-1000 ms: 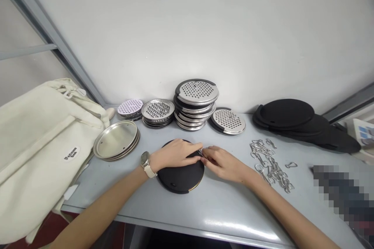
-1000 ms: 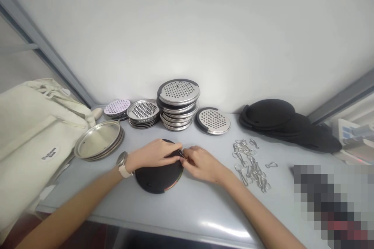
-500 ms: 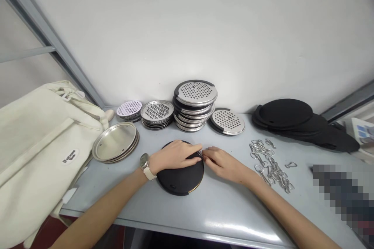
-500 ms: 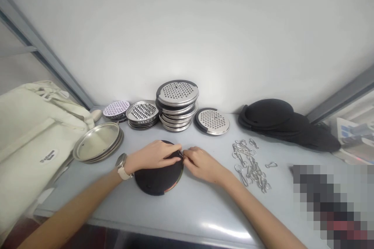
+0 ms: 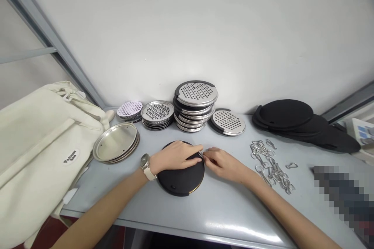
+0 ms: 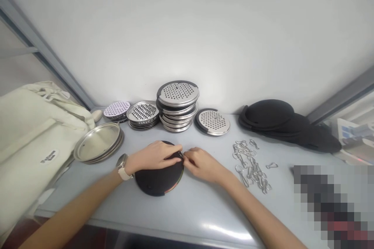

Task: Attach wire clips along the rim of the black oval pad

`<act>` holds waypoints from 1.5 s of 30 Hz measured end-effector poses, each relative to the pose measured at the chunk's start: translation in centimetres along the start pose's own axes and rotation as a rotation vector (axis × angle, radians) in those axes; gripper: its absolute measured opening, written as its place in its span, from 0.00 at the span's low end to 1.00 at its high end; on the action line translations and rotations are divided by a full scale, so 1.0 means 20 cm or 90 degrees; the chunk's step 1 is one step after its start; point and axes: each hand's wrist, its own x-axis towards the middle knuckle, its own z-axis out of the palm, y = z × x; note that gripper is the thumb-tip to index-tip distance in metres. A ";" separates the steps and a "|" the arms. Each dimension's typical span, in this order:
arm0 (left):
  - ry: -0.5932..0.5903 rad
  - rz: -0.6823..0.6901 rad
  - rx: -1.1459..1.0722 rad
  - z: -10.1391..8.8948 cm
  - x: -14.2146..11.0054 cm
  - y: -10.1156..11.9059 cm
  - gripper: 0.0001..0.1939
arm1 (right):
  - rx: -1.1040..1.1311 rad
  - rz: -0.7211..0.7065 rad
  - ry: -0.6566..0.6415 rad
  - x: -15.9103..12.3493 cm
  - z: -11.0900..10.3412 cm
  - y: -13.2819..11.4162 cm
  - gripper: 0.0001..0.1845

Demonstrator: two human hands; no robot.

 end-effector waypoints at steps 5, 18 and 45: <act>-0.001 0.001 -0.012 0.00 0.00 0.00 0.10 | -0.002 0.010 0.004 0.00 0.01 0.01 0.19; -0.005 -0.003 -0.018 -0.01 0.00 0.00 0.08 | 0.007 0.039 0.031 0.00 0.02 -0.01 0.12; 0.000 -0.014 -0.015 0.00 0.00 0.00 0.09 | -0.072 0.037 0.027 0.01 0.04 0.01 0.16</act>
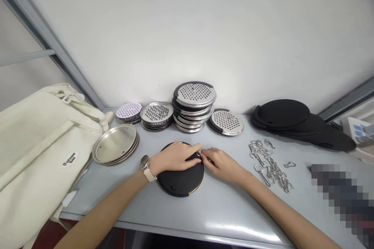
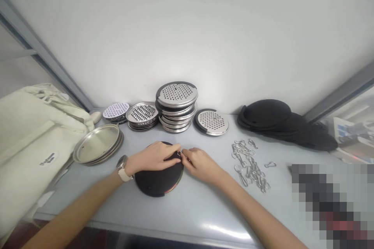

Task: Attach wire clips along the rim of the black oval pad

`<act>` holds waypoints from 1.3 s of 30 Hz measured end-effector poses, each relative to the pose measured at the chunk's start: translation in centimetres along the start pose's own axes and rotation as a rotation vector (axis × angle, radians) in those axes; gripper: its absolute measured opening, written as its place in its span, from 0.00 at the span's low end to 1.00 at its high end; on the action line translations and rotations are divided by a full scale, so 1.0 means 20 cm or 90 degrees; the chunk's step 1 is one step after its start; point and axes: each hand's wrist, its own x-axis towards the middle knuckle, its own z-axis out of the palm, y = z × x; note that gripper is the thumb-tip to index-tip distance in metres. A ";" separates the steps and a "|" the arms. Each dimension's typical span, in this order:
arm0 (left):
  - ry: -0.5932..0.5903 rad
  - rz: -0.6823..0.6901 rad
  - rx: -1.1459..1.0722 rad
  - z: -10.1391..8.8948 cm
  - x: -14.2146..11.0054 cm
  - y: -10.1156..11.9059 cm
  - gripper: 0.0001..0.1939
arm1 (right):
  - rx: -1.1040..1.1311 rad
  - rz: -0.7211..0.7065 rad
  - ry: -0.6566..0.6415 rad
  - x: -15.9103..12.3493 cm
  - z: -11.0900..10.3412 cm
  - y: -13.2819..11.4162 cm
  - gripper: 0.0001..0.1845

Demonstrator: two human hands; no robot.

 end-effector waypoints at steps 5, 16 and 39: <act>0.002 -0.007 0.002 0.01 0.00 0.00 0.09 | -0.005 -0.001 0.000 0.00 0.00 0.00 0.16; -0.011 -0.010 0.014 0.01 0.00 0.00 0.10 | -0.019 0.001 -0.006 0.00 0.00 0.00 0.17; -0.006 0.026 -0.013 0.00 0.00 -0.01 0.09 | -0.019 0.003 -0.009 0.00 0.00 -0.01 0.17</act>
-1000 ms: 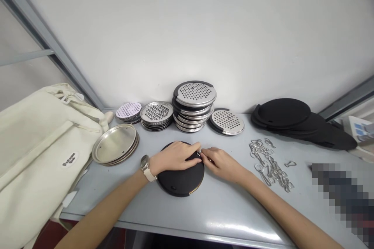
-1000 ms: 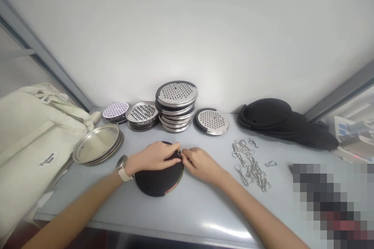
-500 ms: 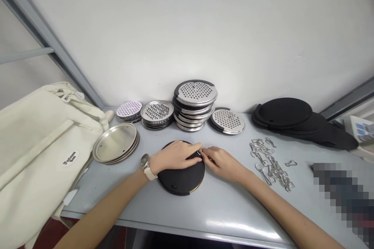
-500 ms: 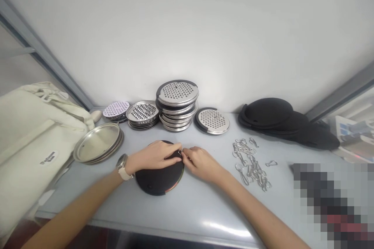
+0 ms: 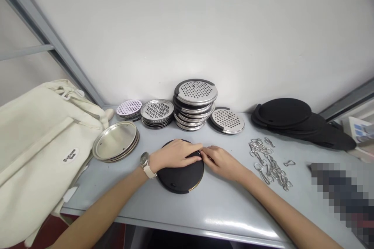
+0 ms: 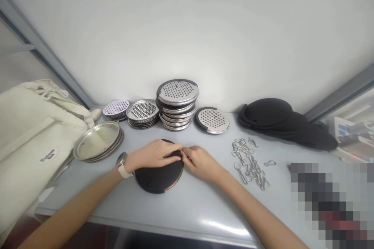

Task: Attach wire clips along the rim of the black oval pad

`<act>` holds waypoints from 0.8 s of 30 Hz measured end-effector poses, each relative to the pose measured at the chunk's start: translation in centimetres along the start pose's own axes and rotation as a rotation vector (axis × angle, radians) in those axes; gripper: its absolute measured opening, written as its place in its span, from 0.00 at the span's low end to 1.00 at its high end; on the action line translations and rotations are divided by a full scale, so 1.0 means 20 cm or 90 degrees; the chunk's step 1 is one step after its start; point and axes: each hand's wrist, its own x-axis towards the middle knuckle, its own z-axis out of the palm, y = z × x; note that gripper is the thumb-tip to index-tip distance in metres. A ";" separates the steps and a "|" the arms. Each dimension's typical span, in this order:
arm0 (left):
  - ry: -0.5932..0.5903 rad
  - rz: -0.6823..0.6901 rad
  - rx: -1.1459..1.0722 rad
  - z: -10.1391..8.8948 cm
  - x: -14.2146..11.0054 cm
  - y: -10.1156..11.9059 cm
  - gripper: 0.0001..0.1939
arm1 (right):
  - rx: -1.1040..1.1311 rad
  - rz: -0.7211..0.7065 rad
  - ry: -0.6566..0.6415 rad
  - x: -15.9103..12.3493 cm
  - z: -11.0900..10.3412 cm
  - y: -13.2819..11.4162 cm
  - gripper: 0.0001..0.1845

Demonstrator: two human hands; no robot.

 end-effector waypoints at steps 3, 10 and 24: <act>0.000 -0.004 0.006 0.00 0.00 0.00 0.09 | 0.000 -0.001 0.001 0.00 0.00 0.00 0.16; -0.011 -0.038 0.011 0.00 0.00 0.00 0.11 | -0.012 0.000 0.003 0.00 0.00 0.00 0.16; -0.013 -0.026 0.033 0.00 0.00 0.01 0.09 | -0.059 0.006 0.013 0.00 0.01 -0.01 0.17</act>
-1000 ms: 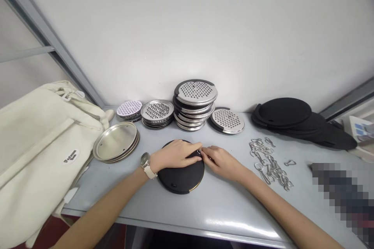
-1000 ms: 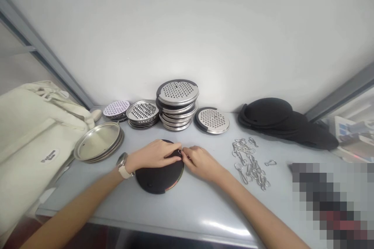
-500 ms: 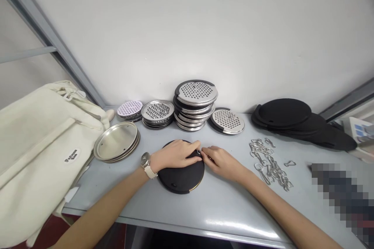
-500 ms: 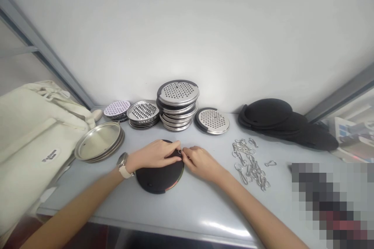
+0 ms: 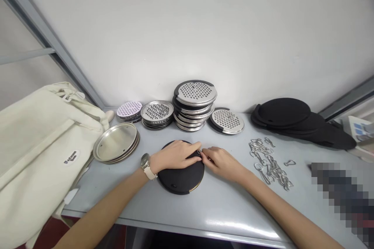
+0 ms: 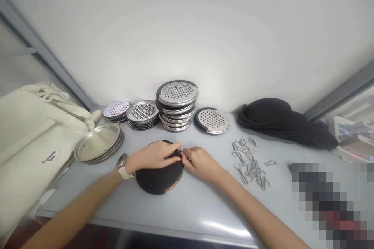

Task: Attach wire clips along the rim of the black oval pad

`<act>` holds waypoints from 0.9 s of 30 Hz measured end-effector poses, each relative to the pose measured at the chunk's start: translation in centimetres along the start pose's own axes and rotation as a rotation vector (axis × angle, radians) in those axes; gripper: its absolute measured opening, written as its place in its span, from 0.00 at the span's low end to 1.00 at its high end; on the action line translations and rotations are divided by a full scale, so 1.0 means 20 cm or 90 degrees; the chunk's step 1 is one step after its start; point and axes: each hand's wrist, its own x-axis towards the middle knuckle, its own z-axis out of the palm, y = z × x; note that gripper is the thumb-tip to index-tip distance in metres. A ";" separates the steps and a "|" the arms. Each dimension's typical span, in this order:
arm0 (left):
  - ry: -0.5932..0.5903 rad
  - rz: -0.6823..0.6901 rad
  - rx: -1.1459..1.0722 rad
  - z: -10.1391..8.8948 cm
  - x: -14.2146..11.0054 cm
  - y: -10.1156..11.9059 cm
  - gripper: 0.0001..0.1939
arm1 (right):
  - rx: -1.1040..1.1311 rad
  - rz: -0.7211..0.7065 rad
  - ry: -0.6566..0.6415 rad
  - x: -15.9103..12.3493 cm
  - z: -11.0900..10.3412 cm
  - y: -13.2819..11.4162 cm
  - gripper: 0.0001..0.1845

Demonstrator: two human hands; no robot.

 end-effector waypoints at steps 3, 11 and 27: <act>-0.002 -0.001 -0.007 0.00 0.00 0.00 0.08 | -0.009 -0.002 0.005 0.00 -0.01 -0.01 0.17; -0.004 0.005 -0.021 0.00 0.00 0.00 0.08 | -0.010 0.000 0.009 -0.01 -0.03 -0.02 0.15; -0.005 -0.011 0.002 -0.01 0.01 0.01 0.08 | -0.008 0.005 0.004 -0.01 -0.03 -0.03 0.16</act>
